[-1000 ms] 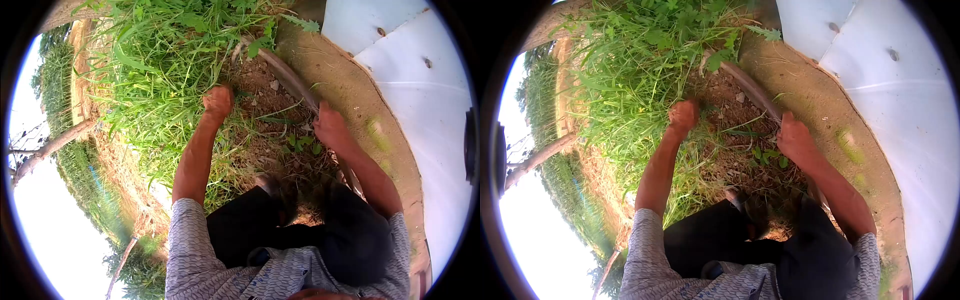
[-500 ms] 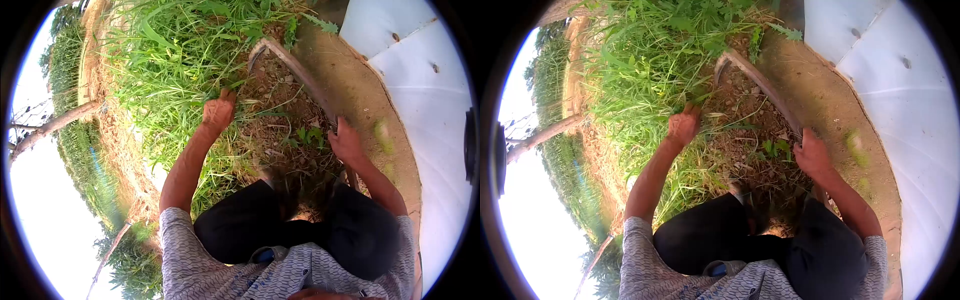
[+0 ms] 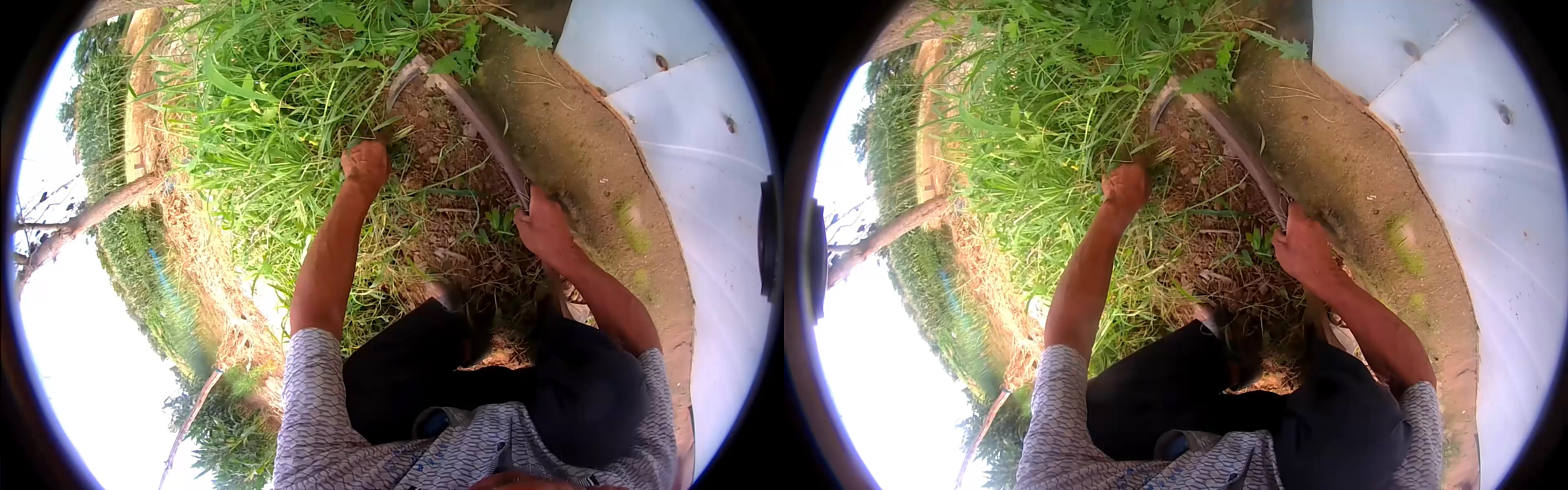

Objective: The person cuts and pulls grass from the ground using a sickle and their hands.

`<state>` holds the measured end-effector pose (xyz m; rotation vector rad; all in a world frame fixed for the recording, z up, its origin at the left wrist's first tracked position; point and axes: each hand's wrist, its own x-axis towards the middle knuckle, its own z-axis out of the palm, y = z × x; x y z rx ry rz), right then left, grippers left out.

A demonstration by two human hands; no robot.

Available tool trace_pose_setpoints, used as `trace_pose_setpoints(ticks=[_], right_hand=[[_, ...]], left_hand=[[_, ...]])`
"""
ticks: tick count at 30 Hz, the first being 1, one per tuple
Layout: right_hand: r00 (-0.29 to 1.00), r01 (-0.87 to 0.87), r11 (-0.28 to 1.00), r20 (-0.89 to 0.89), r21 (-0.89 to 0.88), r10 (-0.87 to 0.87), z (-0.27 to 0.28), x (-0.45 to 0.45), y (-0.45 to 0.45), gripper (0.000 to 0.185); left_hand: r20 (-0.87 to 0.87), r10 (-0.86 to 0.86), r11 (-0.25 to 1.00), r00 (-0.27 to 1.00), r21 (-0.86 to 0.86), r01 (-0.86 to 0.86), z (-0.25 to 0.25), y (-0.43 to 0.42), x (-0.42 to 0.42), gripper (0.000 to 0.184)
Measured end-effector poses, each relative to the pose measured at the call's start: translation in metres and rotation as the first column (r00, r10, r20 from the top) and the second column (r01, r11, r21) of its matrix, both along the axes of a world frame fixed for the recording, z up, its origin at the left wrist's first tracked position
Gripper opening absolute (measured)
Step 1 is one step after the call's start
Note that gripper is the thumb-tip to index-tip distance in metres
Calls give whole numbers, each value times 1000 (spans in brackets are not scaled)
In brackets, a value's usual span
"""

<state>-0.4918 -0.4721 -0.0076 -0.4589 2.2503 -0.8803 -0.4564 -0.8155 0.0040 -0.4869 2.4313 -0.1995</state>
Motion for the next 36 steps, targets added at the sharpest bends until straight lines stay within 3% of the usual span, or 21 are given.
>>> trace_pose_setpoints(ticks=[2,5,6,9,11,13,14,16,17,19,21,23,24,25,27,31,33,35,36], right_hand=[[999,-37,999,27,-25,38,0,-4,0,32],[1000,-8,1000,15,7,8,-9,3,1,34],[1000,-3,1000,20,21,3,-9,10,9,34],[998,-61,998,21,4,61,-11,16,23,37],[991,-94,995,-96,13,95,-12,28,59,38],[993,-95,994,73,47,91,15,34,100,38],[990,-119,992,83,45,115,24,37,112,38],[954,-125,986,285,107,90,33,42,124,36],[953,-135,985,284,103,101,32,40,120,36],[985,-30,997,168,-70,42,30,31,106,33],[986,-49,997,159,-52,57,29,12,72,31],[985,-65,998,161,-26,68,25,2,39,29],[989,-131,991,60,-34,133,15,1,23,28],[979,-200,979,-42,-35,198,8,1,8,27],[968,-249,965,-33,-77,248,3,2,-14,28],[962,-274,952,-28,-139,273,-1,26,-15,33],[962,-273,952,-14,-139,273,-5,28,-16,36],[962,-254,961,77,-109,263,2,21,-18,34],[963,-250,962,79,-107,259,4,18,-21,34]], left_hand=[[75,-71,987,995,-139,81,-4,3,3,29],[75,9,991,997,-133,1,-5,6,0,31],[-19,-18,999,1000,-41,17,0,6,3,26],[-15,-52,997,999,-65,51,8,15,1,19],[-9,-121,993,993,-15,121,20,21,18,20],[62,-248,963,967,123,239,31,37,41,22],[54,-230,958,972,189,217,35,49,65,22],[15,-253,915,967,329,235,27,63,121,19],[-14,-274,880,962,399,257,17,65,156,16],[192,-279,913,941,357,198,37,81,207,13],[182,-148,938,972,338,80,29,61,284,11],[63,168,957,984,231,-178,45,52,319,9],[141,288,929,947,197,-312,59,48,317,9],[65,338,926,939,157,-344,63,46,316,6],[64,390,905,918,158,-396,59,37,293,8],[-192,68,983,979,183,-33,36,33,211,18],[-68,-25,999,997,46,28,53,41,138,20],[-105,-254,965,962,46,260,50,24,100,45],[-105,-257,963,961,49,263,41,14,86,45]])
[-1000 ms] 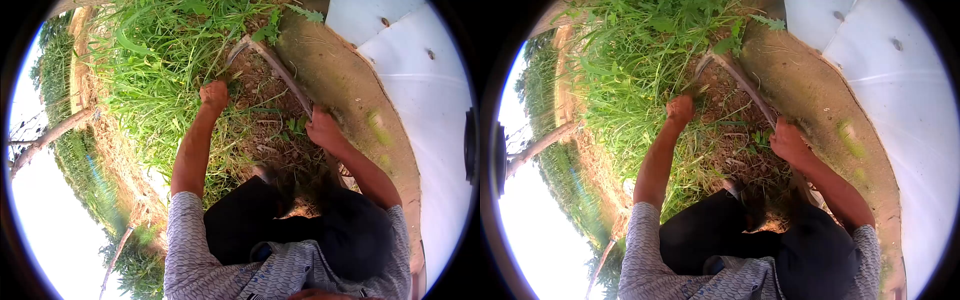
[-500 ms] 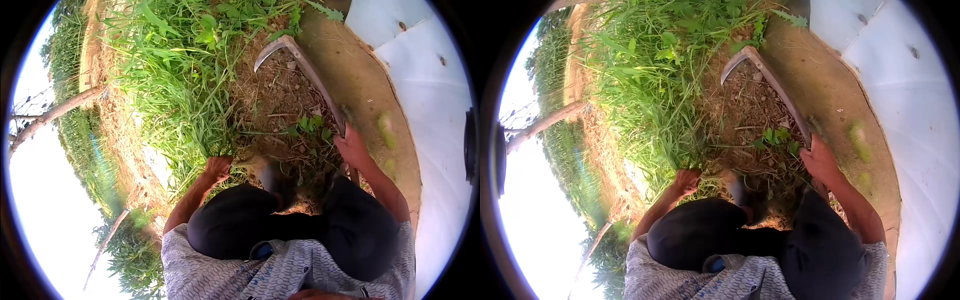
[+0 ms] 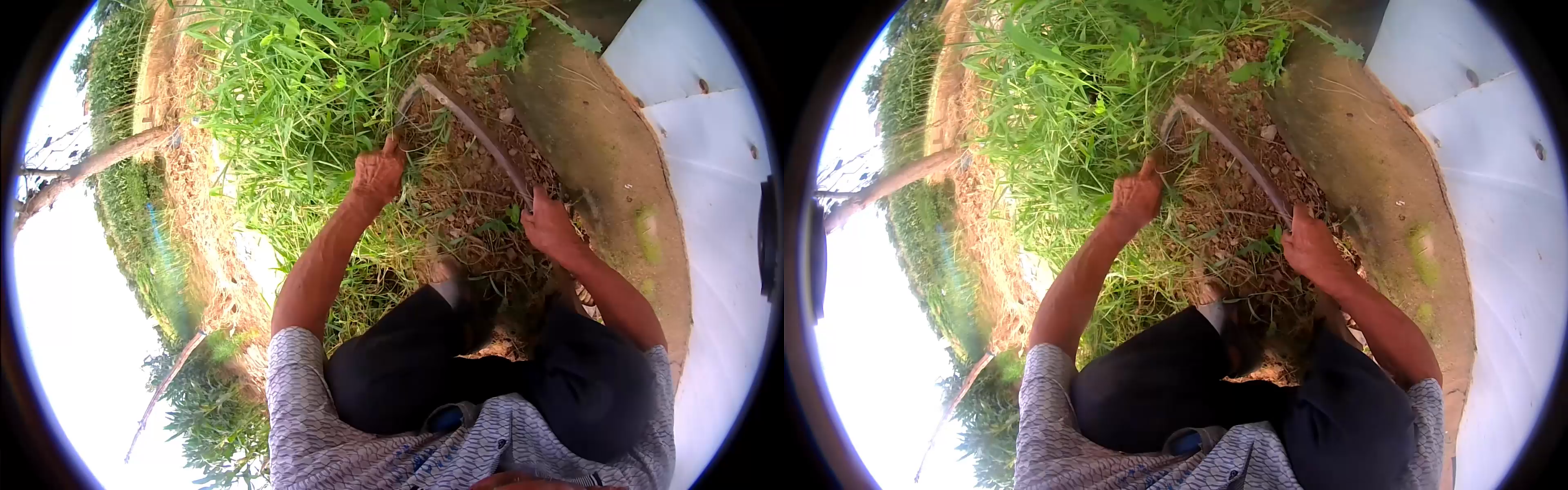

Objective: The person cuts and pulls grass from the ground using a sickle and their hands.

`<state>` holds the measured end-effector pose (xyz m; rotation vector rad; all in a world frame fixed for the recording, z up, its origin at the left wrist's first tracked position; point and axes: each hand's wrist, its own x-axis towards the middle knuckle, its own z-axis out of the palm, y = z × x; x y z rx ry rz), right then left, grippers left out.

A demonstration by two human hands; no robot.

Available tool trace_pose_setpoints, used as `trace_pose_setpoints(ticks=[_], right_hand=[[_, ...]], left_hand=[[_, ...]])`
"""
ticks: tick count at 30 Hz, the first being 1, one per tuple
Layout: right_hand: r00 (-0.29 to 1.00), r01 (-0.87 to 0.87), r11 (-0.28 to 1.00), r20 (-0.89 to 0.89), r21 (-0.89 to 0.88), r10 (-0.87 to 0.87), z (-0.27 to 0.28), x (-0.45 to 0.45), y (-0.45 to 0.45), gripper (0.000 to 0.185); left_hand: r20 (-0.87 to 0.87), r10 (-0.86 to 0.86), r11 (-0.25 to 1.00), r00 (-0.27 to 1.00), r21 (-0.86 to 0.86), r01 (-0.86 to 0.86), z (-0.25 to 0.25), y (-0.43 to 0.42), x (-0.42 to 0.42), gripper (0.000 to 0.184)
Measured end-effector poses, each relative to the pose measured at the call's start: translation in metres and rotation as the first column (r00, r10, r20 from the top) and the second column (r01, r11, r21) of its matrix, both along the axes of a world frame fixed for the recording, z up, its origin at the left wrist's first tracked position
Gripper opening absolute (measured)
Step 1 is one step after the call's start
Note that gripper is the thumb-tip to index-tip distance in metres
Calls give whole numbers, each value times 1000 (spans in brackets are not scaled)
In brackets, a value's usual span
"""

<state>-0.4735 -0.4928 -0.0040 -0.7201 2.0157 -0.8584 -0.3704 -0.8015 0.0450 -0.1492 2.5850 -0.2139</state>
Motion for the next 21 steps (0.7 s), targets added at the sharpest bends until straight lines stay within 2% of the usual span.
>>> trace_pose_setpoints(ticks=[2,3,5,7,9,10,11,13,14,15,17,18,21], right_hand=[[1000,9,995,14,97,-11,2,-4,-6,35],[1000,20,995,11,101,-21,-3,-4,-11,35],[999,38,999,17,2,-38,-11,4,-19,34],[999,38,999,39,13,-38,-6,7,-12,34],[998,36,999,52,16,-37,2,12,-4,34],[999,19,998,42,56,-21,3,13,1,35],[999,-7,996,39,92,3,7,11,-1,35],[999,-29,995,35,91,26,10,1,-5,35],[999,-37,994,17,105,36,11,-6,-7,34],[999,-41,992,18,116,40,7,-11,-15,34],[997,-80,994,27,76,78,2,-11,-26,33],[997,-82,994,20,75,81,-2,-13,-21,33],[995,-97,995,-23,-22,97,-2,-10,15,31]], left_hand=[[94,87,986,992,-151,-72,-15,-14,-23,67],[91,76,987,993,-146,-63,-33,-25,-26,67],[119,239,954,964,-216,-209,-50,-40,-23,83],[96,288,936,953,-237,-259,-56,-45,-12,77],[293,470,882,833,-128,-453,-47,-46,-7,70],[213,296,952,931,13,-305,-42,-47,0,48],[206,305,950,930,4,-313,-45,-51,4,48],[54,355,934,933,2,-356,-55,-53,21,27],[-76,306,952,949,15,-306,-63,-53,29,13],[-73,311,950,948,25,-310,-63,-50,24,13],[104,379,925,920,-32,-377,-59,-46,19,17],[3,339,940,941,30,-339,-54,-43,21,17],[-64,282,958,957,71,-278,-49,-30,29,17]])
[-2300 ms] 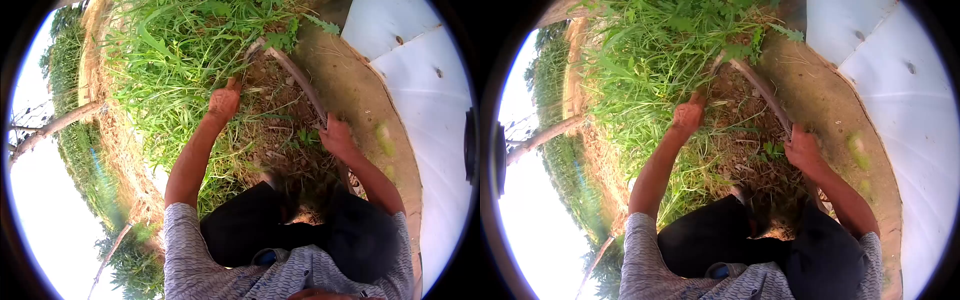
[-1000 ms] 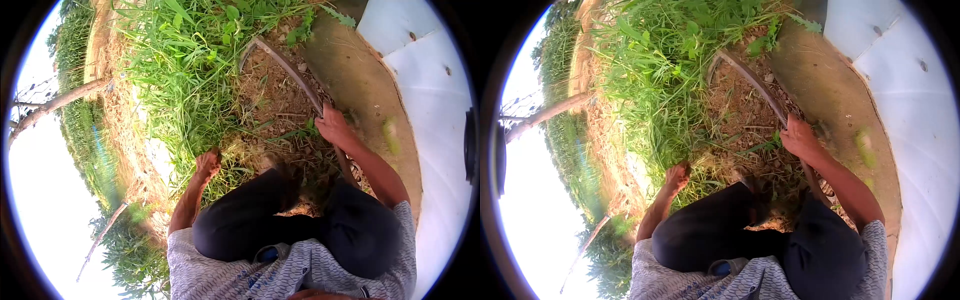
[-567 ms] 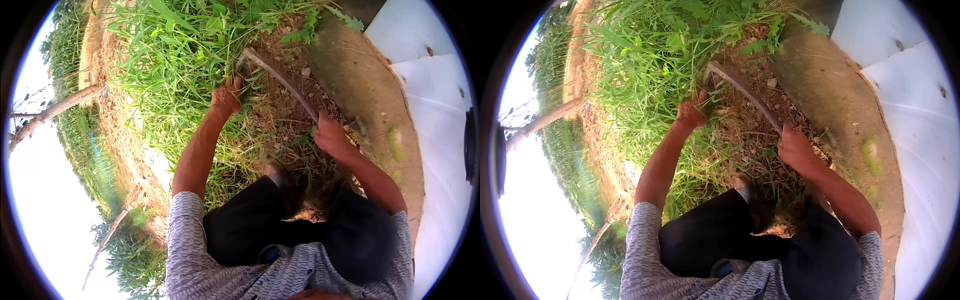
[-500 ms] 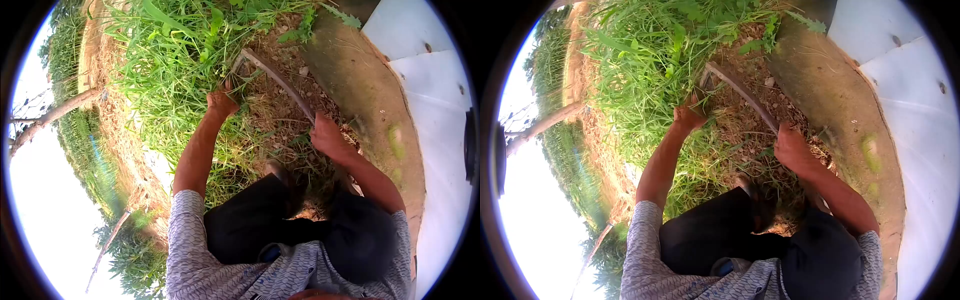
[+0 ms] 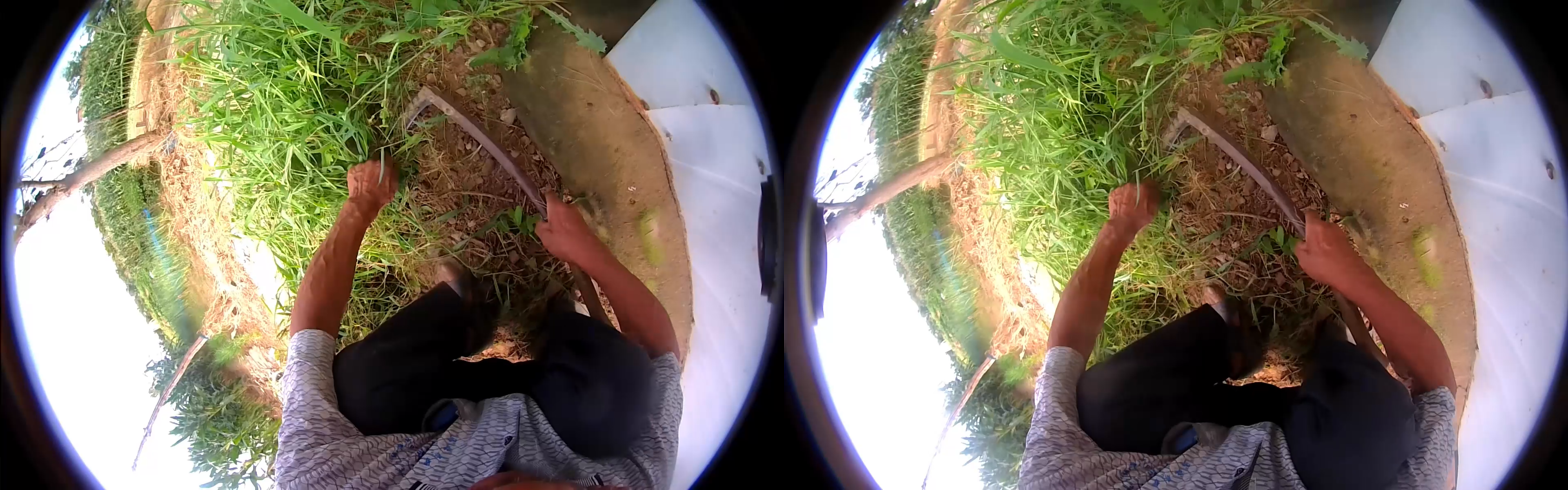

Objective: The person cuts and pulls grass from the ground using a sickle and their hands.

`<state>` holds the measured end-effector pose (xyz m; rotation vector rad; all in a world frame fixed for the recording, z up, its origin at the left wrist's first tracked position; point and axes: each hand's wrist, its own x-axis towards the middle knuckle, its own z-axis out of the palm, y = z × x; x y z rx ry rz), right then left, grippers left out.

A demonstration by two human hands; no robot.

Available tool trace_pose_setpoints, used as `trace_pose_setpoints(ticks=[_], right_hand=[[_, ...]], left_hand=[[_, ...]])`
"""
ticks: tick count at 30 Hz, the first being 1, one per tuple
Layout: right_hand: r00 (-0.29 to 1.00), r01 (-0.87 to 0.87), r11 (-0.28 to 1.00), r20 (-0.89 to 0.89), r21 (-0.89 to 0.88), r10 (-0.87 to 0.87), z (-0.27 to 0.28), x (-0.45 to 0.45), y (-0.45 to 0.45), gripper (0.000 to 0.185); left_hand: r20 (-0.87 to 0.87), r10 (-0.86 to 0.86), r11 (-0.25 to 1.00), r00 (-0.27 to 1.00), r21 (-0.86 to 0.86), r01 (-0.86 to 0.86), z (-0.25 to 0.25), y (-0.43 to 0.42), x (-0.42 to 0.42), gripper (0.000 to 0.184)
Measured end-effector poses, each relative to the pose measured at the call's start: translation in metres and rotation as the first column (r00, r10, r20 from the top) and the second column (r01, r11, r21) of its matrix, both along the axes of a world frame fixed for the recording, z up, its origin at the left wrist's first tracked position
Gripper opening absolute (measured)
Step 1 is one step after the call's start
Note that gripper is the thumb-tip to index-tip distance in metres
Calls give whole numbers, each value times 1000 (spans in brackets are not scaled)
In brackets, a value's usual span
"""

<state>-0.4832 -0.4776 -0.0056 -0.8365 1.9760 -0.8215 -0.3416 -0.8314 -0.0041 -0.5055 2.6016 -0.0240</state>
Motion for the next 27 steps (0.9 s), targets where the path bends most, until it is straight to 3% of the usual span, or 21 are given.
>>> trace_pose_setpoints(ticks=[2,5,6,8,9,10,12,13,15,16,17,20,22,24,27], right_hand=[[997,70,965,26,253,-79,27,3,30,30],[994,93,973,41,213,-104,29,20,41,31],[994,88,974,44,211,-100,30,19,36,31],[987,118,977,89,177,-135,32,14,17,30],[987,110,977,95,183,-129,30,10,10,30],[991,100,985,74,140,-111,26,4,2,30],[995,95,991,30,94,-98,17,2,8,31],[998,69,991,-13,118,-68,7,5,24,33],[997,54,986,-70,156,-43,2,13,61,36],[994,72,983,-92,171,-56,2,19,82,37],[992,118,963,13,241,-125,12,21,98,36],[953,178,905,163,385,-257,38,25,141,33],[927,208,866,191,455,-323,39,28,167,31],[936,221,930,204,293,-286,35,32,181,25],[897,322,906,217,274,-385,42,30,160,19]], left_hand=[[-9,50,996,999,70,-50,3,16,14,14],[-82,-196,980,977,-51,193,16,35,30,11],[-79,-192,981,978,-53,188,10,31,39,11],[-304,-122,989,945,41,141,-6,17,57,14],[-104,74,991,992,116,-62,7,21,57,29],[-102,84,990,991,122,-72,18,27,57,29],[119,96,982,988,150,-114,41,39,44,25],[169,52,998,984,35,-59,47,51,48,22],[-100,-18,998,995,57,24,-4,38,135,18],[-33,5,994,999,105,-2,-24,39,180,17],[-481,50,956,875,277,97,-15,61,198,25],[-32,85,967,996,244,-75,30,94,228,27],[102,139,956,985,246,-160,50,101,243,29],[173,240,929,955,245,-278,71,102,271,31],[280,433,844,857,208,-495,98,101,322,34]])
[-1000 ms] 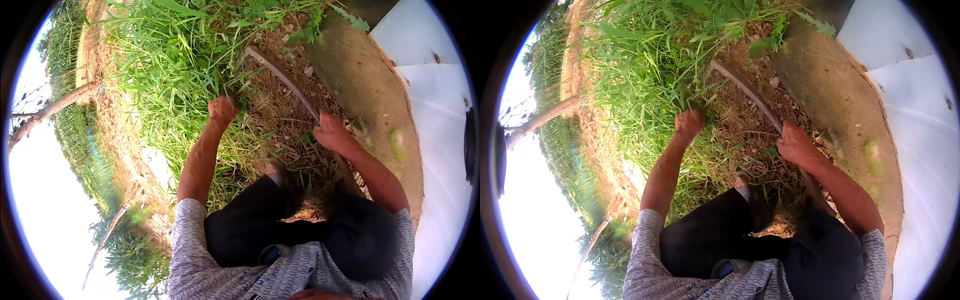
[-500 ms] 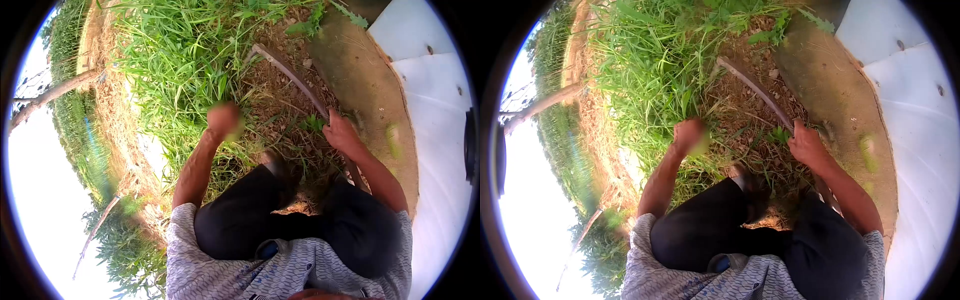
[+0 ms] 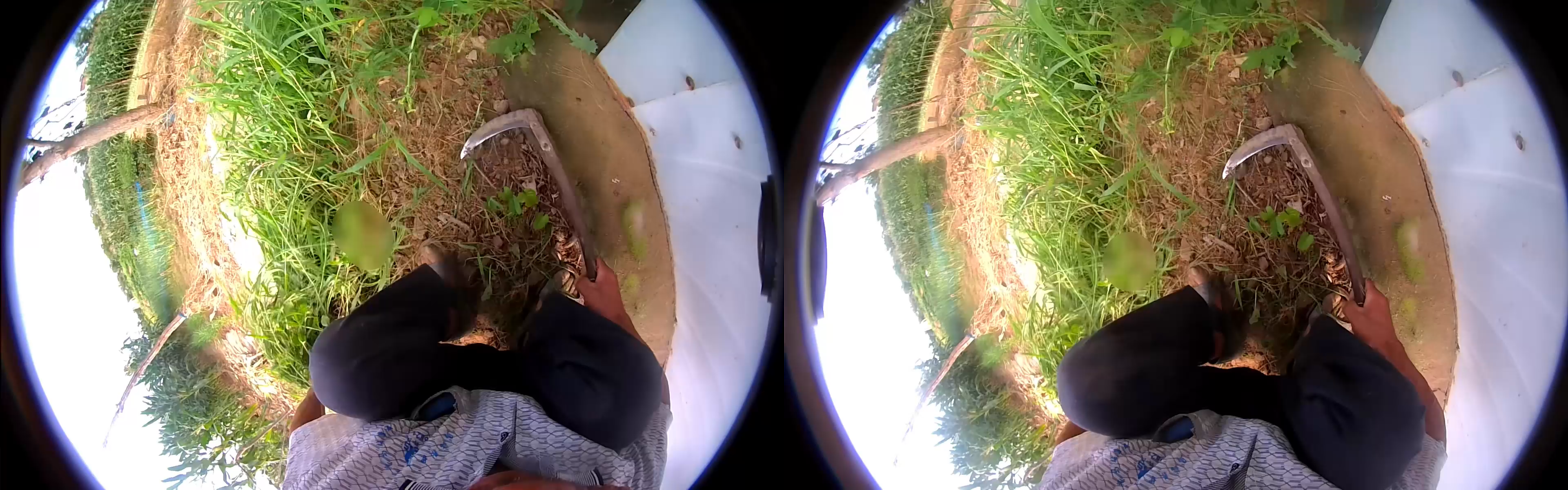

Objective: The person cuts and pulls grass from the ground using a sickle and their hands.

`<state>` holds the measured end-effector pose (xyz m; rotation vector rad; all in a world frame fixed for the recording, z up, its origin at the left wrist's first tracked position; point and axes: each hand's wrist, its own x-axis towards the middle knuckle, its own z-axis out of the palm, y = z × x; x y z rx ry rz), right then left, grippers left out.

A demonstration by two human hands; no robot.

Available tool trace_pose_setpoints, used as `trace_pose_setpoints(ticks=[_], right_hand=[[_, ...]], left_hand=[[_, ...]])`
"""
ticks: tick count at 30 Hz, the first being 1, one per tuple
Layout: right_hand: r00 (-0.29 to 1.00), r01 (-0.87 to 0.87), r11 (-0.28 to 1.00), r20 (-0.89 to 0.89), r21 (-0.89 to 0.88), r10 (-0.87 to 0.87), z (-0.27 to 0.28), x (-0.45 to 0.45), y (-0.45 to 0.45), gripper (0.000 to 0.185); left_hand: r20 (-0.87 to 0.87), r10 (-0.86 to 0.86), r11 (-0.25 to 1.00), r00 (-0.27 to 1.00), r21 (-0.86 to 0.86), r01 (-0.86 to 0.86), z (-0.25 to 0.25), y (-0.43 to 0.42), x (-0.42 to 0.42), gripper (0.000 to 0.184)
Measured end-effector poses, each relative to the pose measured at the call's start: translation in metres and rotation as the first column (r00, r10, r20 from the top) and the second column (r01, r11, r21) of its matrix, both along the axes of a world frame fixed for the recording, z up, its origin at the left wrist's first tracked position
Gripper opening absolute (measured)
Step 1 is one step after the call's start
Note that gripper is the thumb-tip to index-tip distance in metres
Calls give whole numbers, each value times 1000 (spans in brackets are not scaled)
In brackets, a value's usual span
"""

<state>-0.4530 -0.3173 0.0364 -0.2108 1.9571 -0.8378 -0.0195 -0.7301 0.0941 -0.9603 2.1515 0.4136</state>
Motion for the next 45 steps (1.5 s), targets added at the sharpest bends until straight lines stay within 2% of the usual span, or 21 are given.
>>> trace_pose_setpoints(ticks=[3,7,10,13,15,16,17,19,20,21,23,24,26,28,29,31,34,36,39,41,45], right_hand=[[991,115,993,62,26,-116,31,-13,-36,16],[994,113,994,-7,2,-113,26,-18,-50,17],[980,-5,1000,-201,-13,3,10,-17,-46,20],[961,-55,998,-271,-10,50,-7,-8,-44,23],[934,-58,995,-357,-80,26,-10,0,-47,23],[969,-28,999,-245,-28,20,-9,2,-49,23],[992,-2,1000,-127,28,6,-6,2,-53,23],[999,41,996,-8,78,-40,16,-5,-66,24],[990,68,990,118,120,-82,28,-9,-72,24],[990,83,987,101,136,-97,30,-11,-74,24],[994,56,993,91,101,-66,22,-14,-70,22],[994,64,992,80,112,-73,20,-15,-69,22],[978,-56,984,-188,169,88,26,-16,-69,26],[958,-77,940,-238,332,163,51,-25,-78,29],[937,-93,868,-252,489,242,65,-29,-79,32],[919,-73,866,-304,495,251,77,-34,-75,34],[940,-172,814,-154,555,304,98,-34,-86,40],[944,-143,857,-192,495,268,119,-34,-110,39],[953,-127,928,-215,351,212,110,-29,-139,40],[920,-190,968,-315,164,234,99,-21,-161,39],[853,-369,913,-326,175,407,63,-21,-182,38]], left_hand=[[127,250,966,960,32,-256,25,-7,47,37],[299,595,765,746,74,-640,54,-31,64,41],[330,637,709,696,103,-698,49,-78,8,44],[306,351,923,885,47,-382,20,-130,-90,37],[109,-64,996,992,72,56,24,-126,-184,32],[-141,-103,986,985,119,120,16,-122,-215,31],[-382,-122,969,916,155,194,8,-116,-241,30],[-394,520,691,758,715,-102,19,-89,-291,31],[-397,519,680,757,728,-84,15,-90,-303,31],[-331,300,743,895,669,-1,12,-94,-314,30],[-251,54,776,966,620,118,-4,-113,-318,29],[-502,60,693,863,643,326,-29,-128,-306,27],[-719,100,602,688,594,533,-33,-150,-290,25],[-344,-26,854,939,481,200,-18,-171,-287,22],[-366,-37,850,930,478,222,-12,-189,-282,22],[-387,59,827,920,536,172,-4,-240,-271,22],[-374,301,839,877,541,-57,56,-287,-288,24],[-587,181,900,789,422,108,85,-301,-301,20],[-601,175,893,780,431,132,117,-279,-335,26],[-593,119,843,796,484,235,112,-245,-351,29],[-645,21,728,764,534,431,78,-151,-363,39]])
